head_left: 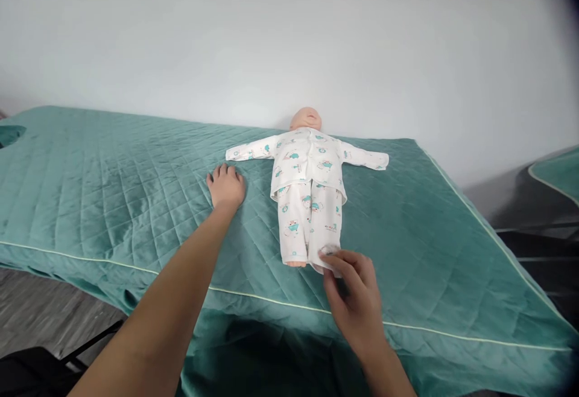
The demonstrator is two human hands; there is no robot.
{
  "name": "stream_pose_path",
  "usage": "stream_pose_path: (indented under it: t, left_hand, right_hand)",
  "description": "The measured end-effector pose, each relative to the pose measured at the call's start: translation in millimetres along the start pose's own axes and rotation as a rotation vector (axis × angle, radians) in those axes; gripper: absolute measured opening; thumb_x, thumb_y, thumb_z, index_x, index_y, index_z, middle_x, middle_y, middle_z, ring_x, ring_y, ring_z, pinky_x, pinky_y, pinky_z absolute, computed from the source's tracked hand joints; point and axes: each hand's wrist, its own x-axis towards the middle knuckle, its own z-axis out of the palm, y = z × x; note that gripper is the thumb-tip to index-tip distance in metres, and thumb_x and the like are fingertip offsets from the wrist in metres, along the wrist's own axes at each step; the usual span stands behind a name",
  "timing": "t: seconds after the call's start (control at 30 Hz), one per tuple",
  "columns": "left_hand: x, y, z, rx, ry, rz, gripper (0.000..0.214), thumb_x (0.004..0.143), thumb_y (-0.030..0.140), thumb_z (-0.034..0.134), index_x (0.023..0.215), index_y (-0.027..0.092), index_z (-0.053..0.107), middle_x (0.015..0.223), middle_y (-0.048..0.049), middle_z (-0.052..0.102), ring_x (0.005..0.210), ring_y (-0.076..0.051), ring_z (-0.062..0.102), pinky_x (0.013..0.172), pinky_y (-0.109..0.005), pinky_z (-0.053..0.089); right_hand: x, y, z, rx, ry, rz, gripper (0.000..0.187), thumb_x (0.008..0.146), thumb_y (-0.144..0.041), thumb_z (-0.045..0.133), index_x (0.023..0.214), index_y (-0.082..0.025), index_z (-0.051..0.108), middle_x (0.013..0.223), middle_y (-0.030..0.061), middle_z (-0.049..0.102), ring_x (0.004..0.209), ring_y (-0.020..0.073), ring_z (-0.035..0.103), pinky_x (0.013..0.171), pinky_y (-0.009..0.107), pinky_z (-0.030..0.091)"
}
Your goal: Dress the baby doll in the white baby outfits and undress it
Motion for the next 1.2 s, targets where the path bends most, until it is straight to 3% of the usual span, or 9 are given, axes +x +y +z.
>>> stream_pose_path:
  t: [0.27,0.43,0.53,0.63,0.83,1.2]
  left_hand:
    - [0,0,0.1,-0.013,0.006,0.002,0.044,0.098,0.03,0.035,0.129,0.019,0.064,0.152,-0.0133,0.053,0.145,-0.032,0.041,0.123,-0.058,0.024]
    - [0,1,-1.0,-0.007,-0.014,-0.004,0.044,0.098,0.029,0.035,0.129,0.02,0.063,0.151,-0.0127,0.054,0.145,-0.031,0.041,0.123,-0.056,0.024]
    - [0,1,-1.8,-0.007,-0.013,-0.007,0.044,0.098,0.029,0.034,0.129,0.02,0.063,0.15,-0.013,0.055,0.145,-0.031,0.041,0.123,-0.056,0.024]
    - [-1,2,-2.7,-0.014,-0.015,-0.006,0.044,0.098,0.028,0.034,0.13,0.02,0.063,0.152,-0.0128,0.053,0.146,-0.03,0.04,0.123,-0.055,0.024]
    - [-1,2,-3.5,-0.025,-0.01,-0.008,0.044,0.098,0.028,0.034,0.129,0.019,0.064,0.152,-0.0124,0.053,0.145,-0.03,0.041,0.123,-0.054,0.024]
    - [0,2,-2.8,-0.01,-0.01,-0.014,0.043,0.098,0.028,0.035,0.128,0.021,0.064,0.151,-0.0113,0.055,0.144,-0.03,0.043,0.123,-0.053,0.026]
  right_hand:
    - [-15,1,-9,-0.007,0.081,0.015,0.026,0.092,-0.005,0.059,0.112,-0.022,0.061,0.102,0.0063,0.062,0.093,0.0198,0.061,0.077,0.036,0.052]
    - [-8,-3,-7,-0.039,0.169,0.034,0.026,0.092,-0.009,0.061,0.116,-0.021,0.059,0.118,0.0114,0.064,0.107,0.0247,0.061,0.088,0.043,0.052]
    - [4,-9,0,-0.076,0.047,-0.055,0.029,0.093,-0.015,0.063,0.121,-0.022,0.058,0.127,0.0123,0.064,0.122,0.0293,0.057,0.1,0.051,0.047]
    - [14,-16,7,-0.123,-0.076,-0.116,0.019,0.097,-0.022,0.06,0.116,-0.024,0.059,0.13,0.0091,0.066,0.131,0.031,0.053,0.111,0.058,0.034]
    - [19,-24,9,-0.116,-0.128,-0.156,0.014,0.098,-0.023,0.06,0.11,-0.029,0.063,0.11,0.0021,0.072,0.113,0.0253,0.063,0.117,0.057,0.021]
    - [24,-27,10,-0.091,-0.158,-0.133,0.015,0.097,-0.014,0.055,0.1,-0.027,0.063,0.095,0.0004,0.067,0.093,0.0188,0.064,0.114,0.051,0.029]
